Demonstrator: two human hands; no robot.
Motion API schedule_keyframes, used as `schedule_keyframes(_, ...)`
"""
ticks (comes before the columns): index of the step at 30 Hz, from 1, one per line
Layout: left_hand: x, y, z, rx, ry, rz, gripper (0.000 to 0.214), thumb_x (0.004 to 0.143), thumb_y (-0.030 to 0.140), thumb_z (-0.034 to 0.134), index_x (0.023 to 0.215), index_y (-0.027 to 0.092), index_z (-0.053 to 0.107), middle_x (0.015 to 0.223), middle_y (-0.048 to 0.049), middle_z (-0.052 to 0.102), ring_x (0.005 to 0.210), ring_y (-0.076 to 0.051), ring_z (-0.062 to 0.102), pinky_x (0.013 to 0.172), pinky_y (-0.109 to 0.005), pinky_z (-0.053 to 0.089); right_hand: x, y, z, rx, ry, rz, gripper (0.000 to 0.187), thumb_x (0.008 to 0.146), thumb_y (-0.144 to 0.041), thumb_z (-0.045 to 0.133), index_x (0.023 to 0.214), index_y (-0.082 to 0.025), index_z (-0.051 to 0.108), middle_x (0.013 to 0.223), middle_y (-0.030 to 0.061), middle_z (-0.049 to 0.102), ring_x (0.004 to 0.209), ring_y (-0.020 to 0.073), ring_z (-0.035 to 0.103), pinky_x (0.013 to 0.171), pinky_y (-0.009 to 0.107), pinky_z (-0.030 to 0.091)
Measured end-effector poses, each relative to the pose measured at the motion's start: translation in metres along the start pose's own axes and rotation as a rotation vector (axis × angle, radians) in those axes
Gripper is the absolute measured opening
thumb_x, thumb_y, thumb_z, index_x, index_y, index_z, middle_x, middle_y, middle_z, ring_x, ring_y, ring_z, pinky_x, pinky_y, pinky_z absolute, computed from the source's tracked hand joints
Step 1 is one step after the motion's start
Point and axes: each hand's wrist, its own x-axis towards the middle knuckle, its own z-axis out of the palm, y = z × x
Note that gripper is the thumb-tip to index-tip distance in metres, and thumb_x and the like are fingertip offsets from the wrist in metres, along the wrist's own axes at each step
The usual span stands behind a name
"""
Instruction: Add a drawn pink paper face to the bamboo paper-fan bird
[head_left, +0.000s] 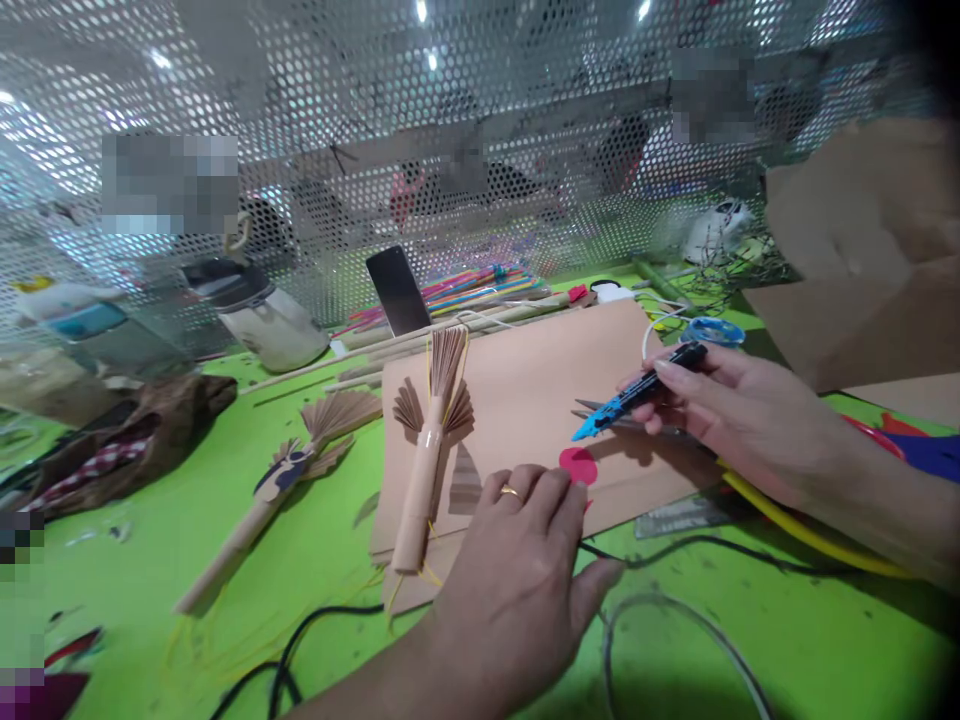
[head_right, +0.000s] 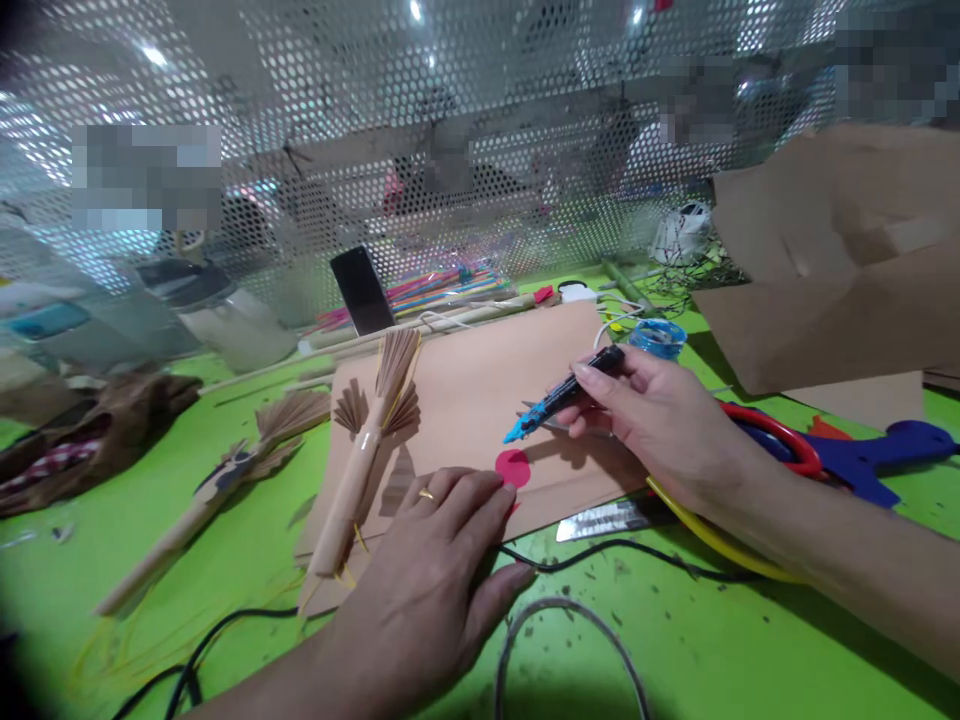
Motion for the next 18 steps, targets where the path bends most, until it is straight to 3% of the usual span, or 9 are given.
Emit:
schedule_keyframes(10,0.001,-0.003,0.005,0.009,0.029,0.010,0.047,0.095,0.047,0.044,0.126,0.014,0.052,0.116,-0.0128,0.056,0.107,-0.030,0.046,0.092,-0.053,0.041,-0.012,0.006,-0.004,-0.187,-0.138,-0.059,0.019,0.088,-0.041,0.062,0.090,-0.022,0.064,0.080,0.0047,0.072,0.068,0.0170,0.067,0.067,0.032,0.058)
schedule_keyframes(18,0.000,-0.002,0.004,0.012,0.010,0.016,0.047,0.095,0.048,0.043,0.127,0.014,0.052,0.116,-0.0126,0.056,0.108,-0.031,0.046,0.093,-0.053,0.041,-0.014,0.005,-0.005,-0.210,-0.157,-0.038,0.019,0.087,-0.041,0.063,0.090,-0.022,0.062,0.077,0.0039,0.072,0.067,0.0162,0.069,0.062,0.027,0.058)
